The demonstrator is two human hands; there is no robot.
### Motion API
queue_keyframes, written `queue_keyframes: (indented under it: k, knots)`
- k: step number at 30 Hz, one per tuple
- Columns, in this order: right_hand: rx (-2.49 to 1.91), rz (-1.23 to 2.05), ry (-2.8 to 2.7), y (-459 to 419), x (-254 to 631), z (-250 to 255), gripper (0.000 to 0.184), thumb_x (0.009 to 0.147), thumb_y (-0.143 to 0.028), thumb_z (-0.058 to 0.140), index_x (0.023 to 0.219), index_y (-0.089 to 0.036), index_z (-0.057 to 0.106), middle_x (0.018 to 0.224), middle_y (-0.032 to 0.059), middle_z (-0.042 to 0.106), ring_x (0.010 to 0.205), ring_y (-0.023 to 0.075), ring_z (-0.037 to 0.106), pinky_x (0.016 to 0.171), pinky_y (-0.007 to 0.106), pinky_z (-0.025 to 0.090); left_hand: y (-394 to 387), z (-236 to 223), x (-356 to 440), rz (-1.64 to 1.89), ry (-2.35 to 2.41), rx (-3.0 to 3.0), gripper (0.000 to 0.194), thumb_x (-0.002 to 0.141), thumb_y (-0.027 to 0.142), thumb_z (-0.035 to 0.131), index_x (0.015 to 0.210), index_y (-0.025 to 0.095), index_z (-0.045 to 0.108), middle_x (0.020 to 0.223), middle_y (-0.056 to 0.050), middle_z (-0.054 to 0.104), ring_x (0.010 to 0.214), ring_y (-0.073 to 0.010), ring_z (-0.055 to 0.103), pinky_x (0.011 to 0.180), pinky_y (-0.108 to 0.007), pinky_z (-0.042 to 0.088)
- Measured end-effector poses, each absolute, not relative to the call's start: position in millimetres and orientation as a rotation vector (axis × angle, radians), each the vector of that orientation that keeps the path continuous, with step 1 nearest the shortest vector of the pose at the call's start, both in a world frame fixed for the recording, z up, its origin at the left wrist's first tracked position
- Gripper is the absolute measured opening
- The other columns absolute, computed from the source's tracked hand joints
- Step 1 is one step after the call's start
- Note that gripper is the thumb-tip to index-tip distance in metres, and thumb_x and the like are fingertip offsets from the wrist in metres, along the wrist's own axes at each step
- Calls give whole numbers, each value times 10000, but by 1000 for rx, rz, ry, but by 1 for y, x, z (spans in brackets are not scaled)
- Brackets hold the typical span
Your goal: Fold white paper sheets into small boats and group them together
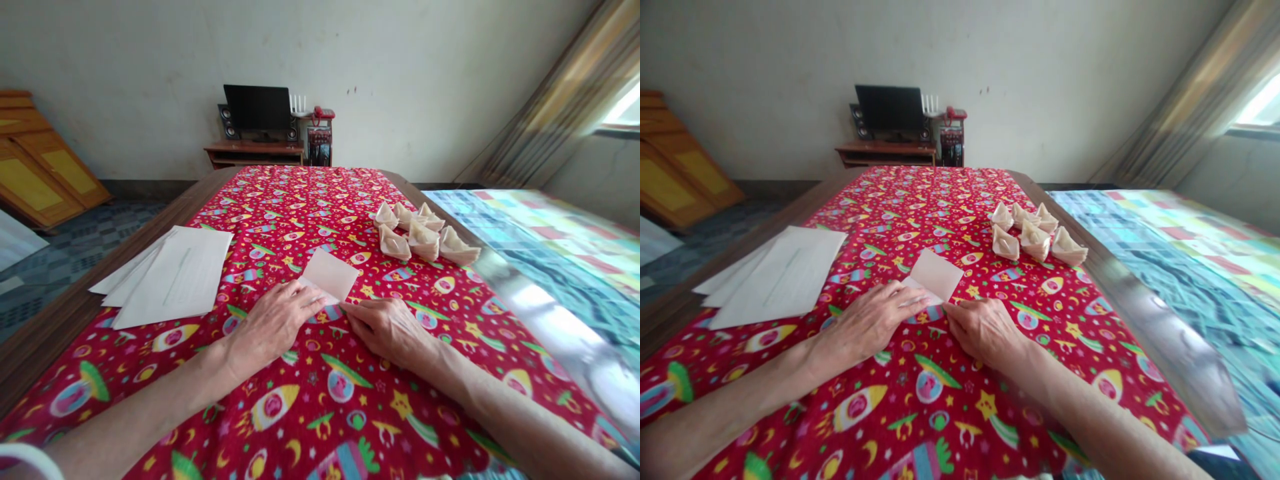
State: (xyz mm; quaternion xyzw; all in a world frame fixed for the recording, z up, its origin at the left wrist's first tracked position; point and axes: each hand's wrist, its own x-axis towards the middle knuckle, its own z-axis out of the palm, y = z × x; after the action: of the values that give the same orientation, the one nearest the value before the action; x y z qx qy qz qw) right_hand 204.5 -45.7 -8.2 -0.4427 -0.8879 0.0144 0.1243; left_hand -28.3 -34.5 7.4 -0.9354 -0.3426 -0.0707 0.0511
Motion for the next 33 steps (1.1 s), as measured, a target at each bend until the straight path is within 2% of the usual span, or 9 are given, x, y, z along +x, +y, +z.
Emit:
queue_keyframes:
  k: [7,14,16,18,20,22,25,28,33]
  knots:
    - [-1240,-19,-2607,-47,209,-11,291,911,-207,401,1079,-192,638,700,20,663,604,122,560,532,247,279,-31,2,-33,-264,-1034,-2857,440,902,100,379,1298,264,476,1310,11,531,1159,-203,464,1020,-386,362]
    - [-1259,-144,-2364,-37,219,-15,268,917,-221,422,989,-182,677,713,28,640,613,121,566,561,226,379,-26,-4,-38,-332,-1000,-2854,430,900,111,401,1290,268,492,1309,16,532,1158,-194,459,993,-351,402]
    - [-1325,-272,-2273,-29,222,-15,286,907,-215,442,1111,-184,641,807,58,642,692,153,582,578,242,414,-26,-1,-37,-334,-1001,-2847,403,909,119,399,1264,268,515,1291,16,544,1137,-192,470,974,-345,419]
    - [-1361,-376,-2267,-18,223,-16,392,884,-188,476,1271,-196,537,1027,111,618,874,208,583,638,274,457,-27,3,-35,-348,-987,-2847,371,919,133,394,1234,262,541,1280,12,551,1128,-188,475,961,-337,428]
    - [-1326,-406,-2335,-8,223,-17,454,876,-153,482,1324,-221,481,1245,141,517,1063,247,524,755,322,480,-28,6,-34,-367,-970,-2847,347,929,148,387,1212,253,560,1263,2,560,1120,-184,478,952,-328,431]
    - [-1276,-396,-2409,1,222,-18,464,883,-120,459,1329,-249,469,1304,138,471,1114,240,497,807,338,477,-29,7,-34,-383,-944,-2850,333,937,161,380,1199,242,570,1244,-6,572,1108,-182,486,947,-325,429]
    - [-1163,-380,-2480,6,222,-16,349,903,-136,452,1215,-243,564,1226,110,534,1030,200,534,778,300,474,-27,6,-35,-363,-928,-2847,330,939,171,389,1212,246,560,1258,-3,568,1119,-185,486,951,-337,417]
    - [-1075,-436,-2519,0,222,-10,233,912,-166,458,1061,-211,631,1034,75,608,873,166,546,684,259,440,-22,3,-38,-310,-941,-2806,357,924,156,430,1245,277,529,1300,11,545,1153,-198,468,960,-364,402]
    - [-993,-556,-2561,-26,213,0,203,922,-218,446,875,-183,641,752,36,548,681,139,448,533,251,291,-8,5,-41,-325,-916,-2708,333,896,110,463,1171,257,580,1353,-6,499,1140,-194,472,936,-364,419]
